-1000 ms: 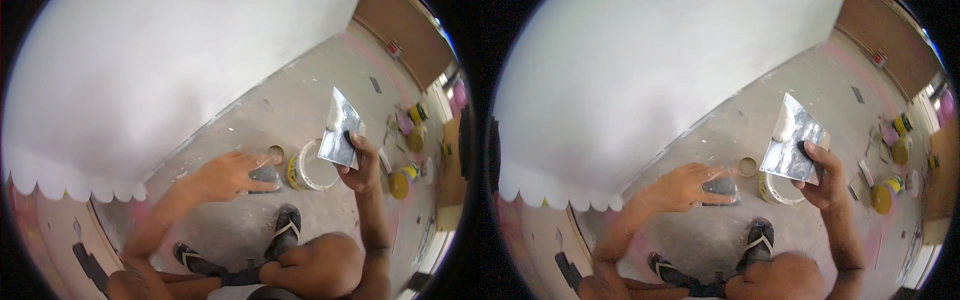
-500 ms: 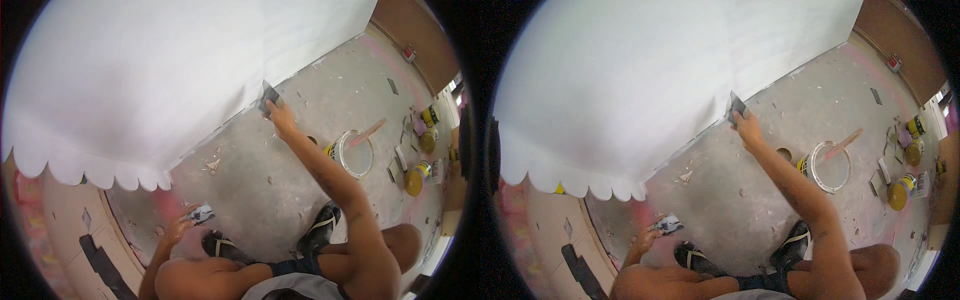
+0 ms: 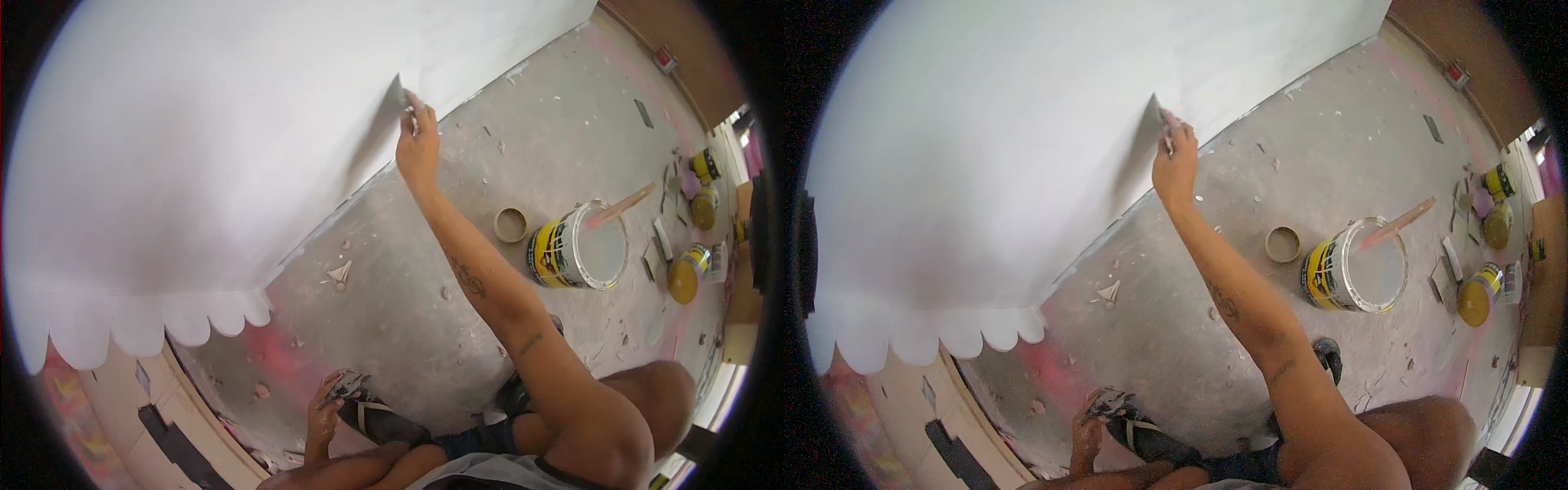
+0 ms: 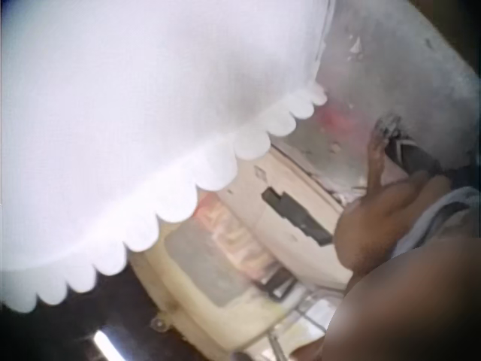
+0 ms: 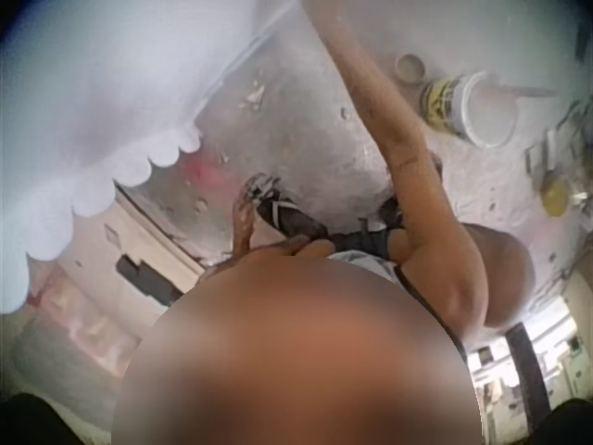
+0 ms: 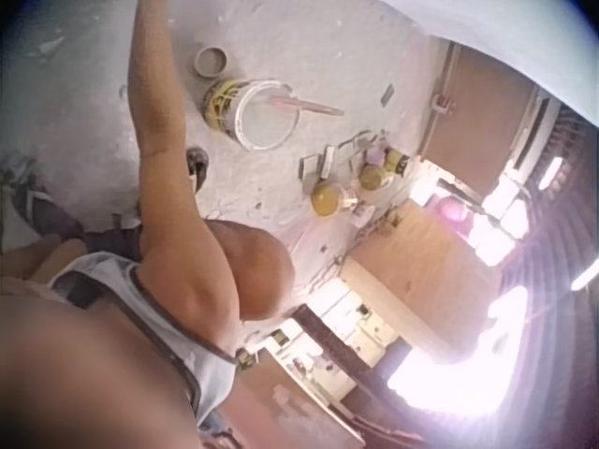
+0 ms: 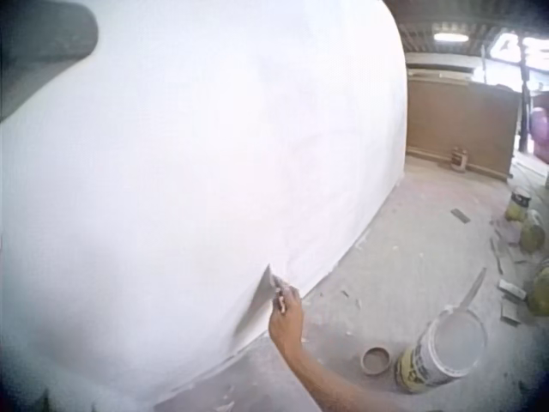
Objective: Using a putty knife to apply compound and patch a large wall section.
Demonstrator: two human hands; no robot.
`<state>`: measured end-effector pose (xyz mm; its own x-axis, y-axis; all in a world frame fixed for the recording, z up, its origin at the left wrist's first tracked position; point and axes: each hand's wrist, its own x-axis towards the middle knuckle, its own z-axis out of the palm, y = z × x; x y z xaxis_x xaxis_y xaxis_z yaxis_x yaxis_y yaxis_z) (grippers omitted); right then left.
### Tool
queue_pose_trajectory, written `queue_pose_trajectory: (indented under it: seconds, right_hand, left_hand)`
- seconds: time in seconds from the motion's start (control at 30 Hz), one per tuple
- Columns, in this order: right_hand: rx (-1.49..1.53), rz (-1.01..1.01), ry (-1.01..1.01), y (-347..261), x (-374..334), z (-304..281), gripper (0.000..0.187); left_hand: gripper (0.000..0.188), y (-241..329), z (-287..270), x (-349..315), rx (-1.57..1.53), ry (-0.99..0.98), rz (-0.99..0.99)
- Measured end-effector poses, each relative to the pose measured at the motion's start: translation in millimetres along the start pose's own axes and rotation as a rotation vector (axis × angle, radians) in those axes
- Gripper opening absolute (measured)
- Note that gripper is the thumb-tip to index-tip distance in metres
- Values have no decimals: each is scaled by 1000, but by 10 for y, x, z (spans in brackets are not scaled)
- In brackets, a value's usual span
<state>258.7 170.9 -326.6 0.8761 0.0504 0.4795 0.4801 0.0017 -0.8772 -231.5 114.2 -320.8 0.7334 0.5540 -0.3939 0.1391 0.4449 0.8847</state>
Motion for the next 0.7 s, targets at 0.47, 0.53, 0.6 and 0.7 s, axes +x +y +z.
queue_pose_trajectory:
  seconds: [0.47,0.53,0.6,0.7]
  right_hand:
    - [90,44,-37,-155,-11,92,45]
    - [30,-17,-35,-284,-192,206,50]
    - [35,-56,-37,-316,-393,332,54]
    - [16,-92,-34,-474,-617,460,50]
  left_hand:
    - [56,-87,-114,189,-93,46,-76]
    - [59,-151,-236,131,-149,136,-125]
    - [63,-119,-286,85,-112,170,-127]
    - [75,-242,-536,17,-125,216,-109]
